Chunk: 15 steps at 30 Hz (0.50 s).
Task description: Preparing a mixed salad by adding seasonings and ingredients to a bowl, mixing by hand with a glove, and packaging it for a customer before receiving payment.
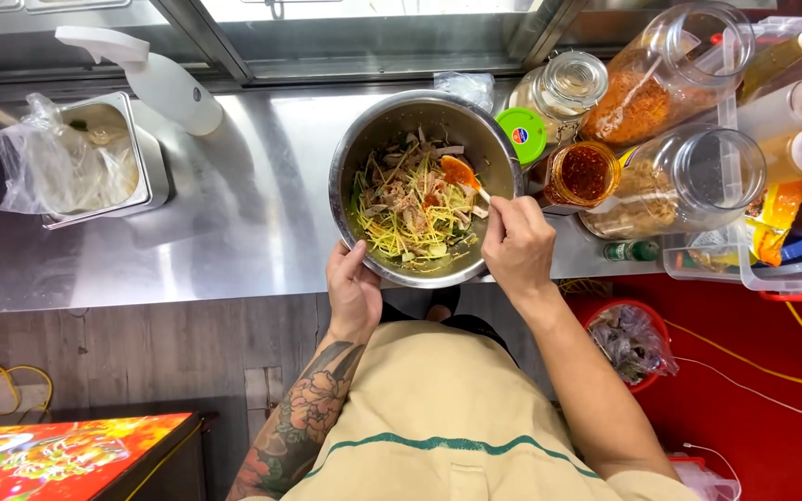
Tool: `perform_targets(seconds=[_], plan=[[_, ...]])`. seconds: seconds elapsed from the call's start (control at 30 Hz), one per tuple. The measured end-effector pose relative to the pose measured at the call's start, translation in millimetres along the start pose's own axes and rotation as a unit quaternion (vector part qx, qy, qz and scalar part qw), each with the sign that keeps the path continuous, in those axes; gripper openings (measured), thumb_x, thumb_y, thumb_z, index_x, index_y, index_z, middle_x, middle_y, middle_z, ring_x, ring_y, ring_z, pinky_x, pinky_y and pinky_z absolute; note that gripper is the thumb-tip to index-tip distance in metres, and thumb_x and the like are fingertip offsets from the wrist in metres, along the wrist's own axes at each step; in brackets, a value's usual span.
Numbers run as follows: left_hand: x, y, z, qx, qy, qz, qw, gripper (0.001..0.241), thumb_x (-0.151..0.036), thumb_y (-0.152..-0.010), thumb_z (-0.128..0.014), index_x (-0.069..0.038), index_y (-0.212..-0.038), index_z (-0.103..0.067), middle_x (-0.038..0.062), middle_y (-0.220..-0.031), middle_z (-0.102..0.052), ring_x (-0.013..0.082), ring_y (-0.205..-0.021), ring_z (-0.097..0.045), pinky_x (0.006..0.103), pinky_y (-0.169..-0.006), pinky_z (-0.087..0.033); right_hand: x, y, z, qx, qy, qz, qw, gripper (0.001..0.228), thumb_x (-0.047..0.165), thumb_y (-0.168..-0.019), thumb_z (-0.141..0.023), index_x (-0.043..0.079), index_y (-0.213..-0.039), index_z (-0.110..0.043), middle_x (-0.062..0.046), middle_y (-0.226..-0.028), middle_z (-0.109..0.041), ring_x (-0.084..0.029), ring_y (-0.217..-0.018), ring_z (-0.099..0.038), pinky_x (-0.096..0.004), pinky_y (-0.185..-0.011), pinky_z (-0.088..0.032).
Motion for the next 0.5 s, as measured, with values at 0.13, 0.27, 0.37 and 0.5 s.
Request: perform_targets(seconds=[0.13,0.27,0.37,0.5], plan=[[-0.5,4.5,0.8,0.010,0.004,-0.009,1.000,0.027,-0.013,-0.102,-0.053,0.002,-0.125,-0.055,0.014,-0.123,-0.066,0.0215,-0.112,-0.065,0.0383,-0.102,-0.052,1.9,-6.2,2.7,-0.036,-0.004,-0.008,0.999,0.010,-0.004,-0.093,-0.073,-0.003,-0.103,-0.072,-0.014,-0.090,-0.066,-0.030,-0.076,-0.069,-0.038,-0.064,-0.055],[-7.3,5.3,-6.4,0.012,-0.002,-0.007,1.000,0.028,-0.014,-0.103,-0.052,0.002,-0.125,-0.055,0.014,-0.123,-0.067,0.0218,-0.111,-0.066,0.0385,-0.100,-0.053,10.1,-15.1,-2.0,-0.031,-0.020,0.003,0.999,0.010,-0.003,-0.092,-0.073,-0.001,-0.102,-0.073,-0.014,-0.088,-0.066,-0.030,-0.074,-0.068,-0.038,-0.064,-0.054],[-9.8,9.6,-7.5,0.004,-0.003,-0.002,1.000,0.029,-0.014,-0.102,-0.051,0.002,-0.126,-0.055,0.014,-0.122,-0.068,0.0228,-0.109,-0.068,0.0391,-0.098,-0.055,-19.4,-4.0,2.8,-0.022,-0.152,-0.137,0.979,0.010,0.001,-0.093,-0.074,-0.002,-0.102,-0.074,-0.009,-0.082,-0.068,-0.019,-0.067,-0.064,-0.032,-0.059,-0.051],[-11.1,8.8,-6.1,-0.014,0.002,-0.005,1.000,0.029,-0.016,-0.103,-0.049,0.000,-0.125,-0.056,0.014,-0.118,-0.069,0.0247,-0.105,-0.070,0.0418,-0.093,-0.058,-84.7,22.7,28.7,-0.065,-0.444,-0.360,0.818,0.010,0.003,-0.093,-0.073,-0.002,-0.102,-0.074,-0.003,-0.075,-0.068,-0.006,-0.055,-0.057,-0.022,-0.049,-0.044]])
Point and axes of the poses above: each hand's wrist, its own y-axis away from the middle knuckle, its own z-axis out of the back of the hand, x = y × z, the point moved 7 cm from there along -y, towards the middle knuckle
